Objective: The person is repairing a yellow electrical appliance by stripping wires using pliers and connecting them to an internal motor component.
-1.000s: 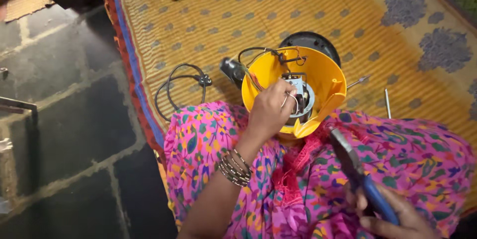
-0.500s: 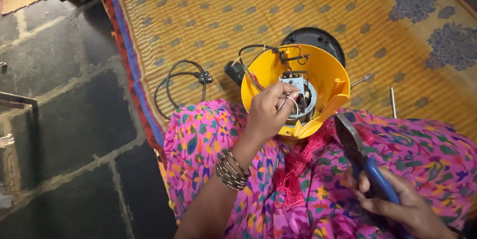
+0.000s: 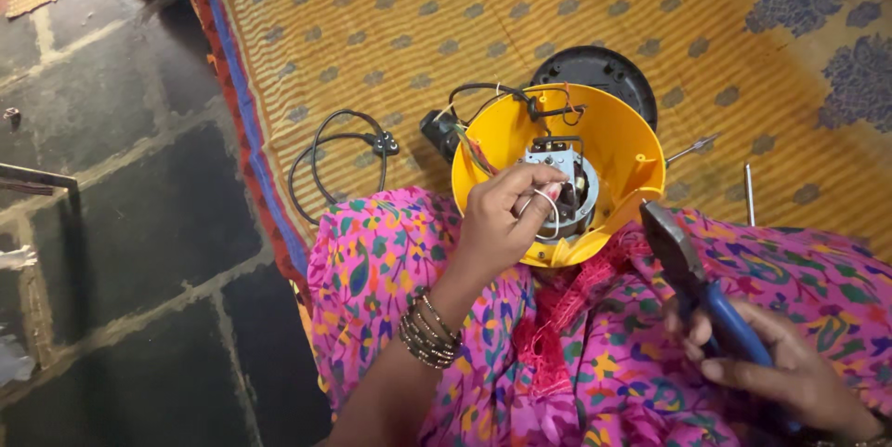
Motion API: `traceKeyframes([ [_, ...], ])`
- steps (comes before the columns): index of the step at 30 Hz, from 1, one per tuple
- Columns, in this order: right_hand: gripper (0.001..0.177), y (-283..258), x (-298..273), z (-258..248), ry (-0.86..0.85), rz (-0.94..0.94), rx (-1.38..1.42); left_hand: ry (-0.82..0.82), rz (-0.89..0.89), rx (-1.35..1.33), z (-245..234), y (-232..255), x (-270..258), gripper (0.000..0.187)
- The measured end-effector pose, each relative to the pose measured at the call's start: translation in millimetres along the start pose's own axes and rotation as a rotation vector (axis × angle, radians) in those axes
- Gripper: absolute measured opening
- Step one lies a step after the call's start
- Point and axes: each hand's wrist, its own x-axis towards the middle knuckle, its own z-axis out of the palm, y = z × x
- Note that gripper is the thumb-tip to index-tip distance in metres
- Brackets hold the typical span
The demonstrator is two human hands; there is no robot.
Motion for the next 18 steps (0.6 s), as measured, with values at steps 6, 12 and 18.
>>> traceKeyframes([
  [6, 0.035, 1, 15, -35, 0.120, -0.080, 0.231, -0.005, 0.033, -0.001, -2, 7, 1, 0.011],
  [12, 0.038, -10, 63, -89, 0.326, -0.104, 0.234, -0.044, -0.025, 0.095, -3, 14, 3, 0.011],
  [18, 0.036, 23, 95, -112, 0.348, -0.055, 0.367, -0.032, -0.014, 0.159, -4, 18, 6, 0.010],
])
